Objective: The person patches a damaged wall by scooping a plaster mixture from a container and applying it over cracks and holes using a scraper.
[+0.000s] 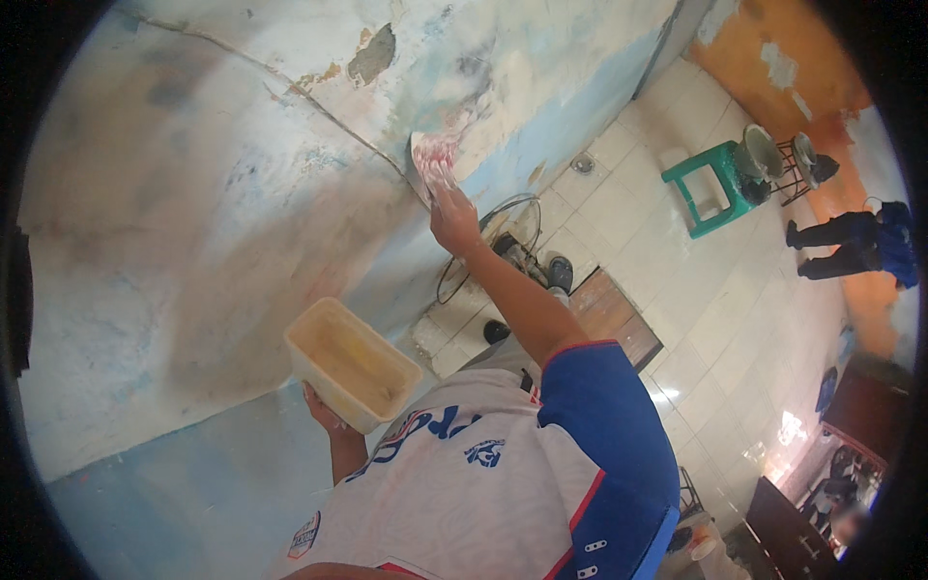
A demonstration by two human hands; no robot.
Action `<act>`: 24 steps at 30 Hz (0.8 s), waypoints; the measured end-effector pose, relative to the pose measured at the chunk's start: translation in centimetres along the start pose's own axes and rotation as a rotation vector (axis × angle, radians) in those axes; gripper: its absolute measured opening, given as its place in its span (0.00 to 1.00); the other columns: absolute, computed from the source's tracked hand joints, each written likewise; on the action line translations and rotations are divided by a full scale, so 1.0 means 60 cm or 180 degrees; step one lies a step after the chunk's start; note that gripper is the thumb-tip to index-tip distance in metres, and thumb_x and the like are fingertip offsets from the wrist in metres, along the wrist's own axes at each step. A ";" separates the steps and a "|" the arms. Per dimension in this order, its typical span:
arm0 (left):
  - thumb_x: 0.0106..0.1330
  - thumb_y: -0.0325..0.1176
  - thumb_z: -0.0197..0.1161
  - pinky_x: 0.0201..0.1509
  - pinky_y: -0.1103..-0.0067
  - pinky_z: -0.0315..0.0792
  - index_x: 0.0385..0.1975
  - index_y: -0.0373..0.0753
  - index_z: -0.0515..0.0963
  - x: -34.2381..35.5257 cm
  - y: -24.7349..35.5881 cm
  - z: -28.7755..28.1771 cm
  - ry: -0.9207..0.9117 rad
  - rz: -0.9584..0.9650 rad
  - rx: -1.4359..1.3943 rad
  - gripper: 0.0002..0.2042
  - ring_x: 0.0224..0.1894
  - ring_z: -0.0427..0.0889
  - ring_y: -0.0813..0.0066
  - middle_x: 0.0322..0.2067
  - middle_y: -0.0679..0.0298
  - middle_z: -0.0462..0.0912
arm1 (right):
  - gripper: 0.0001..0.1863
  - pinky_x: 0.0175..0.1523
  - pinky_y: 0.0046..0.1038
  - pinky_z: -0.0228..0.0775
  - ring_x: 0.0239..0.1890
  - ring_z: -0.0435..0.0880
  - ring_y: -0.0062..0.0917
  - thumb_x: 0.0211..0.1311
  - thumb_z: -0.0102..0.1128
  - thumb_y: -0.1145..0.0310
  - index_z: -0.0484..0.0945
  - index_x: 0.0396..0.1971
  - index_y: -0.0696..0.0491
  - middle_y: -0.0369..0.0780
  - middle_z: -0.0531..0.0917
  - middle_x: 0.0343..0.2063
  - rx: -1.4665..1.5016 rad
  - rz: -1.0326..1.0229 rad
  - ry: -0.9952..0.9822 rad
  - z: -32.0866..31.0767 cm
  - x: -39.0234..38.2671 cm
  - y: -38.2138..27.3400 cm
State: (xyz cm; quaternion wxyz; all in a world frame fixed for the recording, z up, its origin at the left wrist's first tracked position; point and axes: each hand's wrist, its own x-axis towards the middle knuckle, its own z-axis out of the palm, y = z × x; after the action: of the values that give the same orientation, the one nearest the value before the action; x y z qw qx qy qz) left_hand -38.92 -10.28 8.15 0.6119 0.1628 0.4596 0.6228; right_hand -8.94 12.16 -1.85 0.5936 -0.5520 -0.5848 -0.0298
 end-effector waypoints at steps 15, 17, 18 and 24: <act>0.75 0.51 0.42 0.66 0.61 0.70 0.68 0.41 0.62 0.010 -0.028 0.024 -0.0019 -0.0070 -0.0087 0.28 0.62 0.73 0.55 0.63 0.55 0.71 | 0.15 0.39 0.41 0.77 0.34 0.84 0.47 0.62 0.56 0.79 0.80 0.48 0.58 0.53 0.84 0.34 0.0475 0.0264 0.0349 0.003 -0.010 -0.062; 0.75 0.52 0.42 0.66 0.61 0.70 0.68 0.41 0.62 0.006 -0.031 0.002 -0.0059 0.0006 -0.0263 0.28 0.62 0.73 0.55 0.63 0.56 0.71 | 0.15 0.41 0.41 0.77 0.36 0.85 0.46 0.64 0.55 0.78 0.80 0.50 0.57 0.53 0.85 0.37 0.0523 0.0334 0.0308 -0.022 -0.012 -0.101; 0.75 0.52 0.42 0.65 0.61 0.70 0.68 0.41 0.61 0.003 -0.031 -0.002 -0.0051 0.0024 -0.0328 0.28 0.62 0.73 0.55 0.63 0.56 0.71 | 0.15 0.41 0.40 0.77 0.37 0.85 0.45 0.65 0.55 0.78 0.80 0.51 0.57 0.53 0.85 0.39 0.0300 0.0370 0.0276 -0.041 -0.011 -0.097; 0.75 0.51 0.44 0.65 0.61 0.71 0.68 0.41 0.61 -0.001 -0.029 -0.020 -0.0002 -0.0071 -0.0361 0.28 0.62 0.73 0.55 0.63 0.55 0.71 | 0.18 0.36 0.40 0.73 0.32 0.82 0.44 0.62 0.56 0.79 0.79 0.52 0.57 0.50 0.82 0.30 -0.0167 0.0557 0.0874 -0.087 0.186 -0.029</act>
State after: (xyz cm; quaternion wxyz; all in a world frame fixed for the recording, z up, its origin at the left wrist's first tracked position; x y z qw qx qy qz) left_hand -38.76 -11.07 6.23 0.6272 0.1230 0.4251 0.6410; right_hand -3.17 14.70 8.88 0.6536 -0.6069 -0.4470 -0.0684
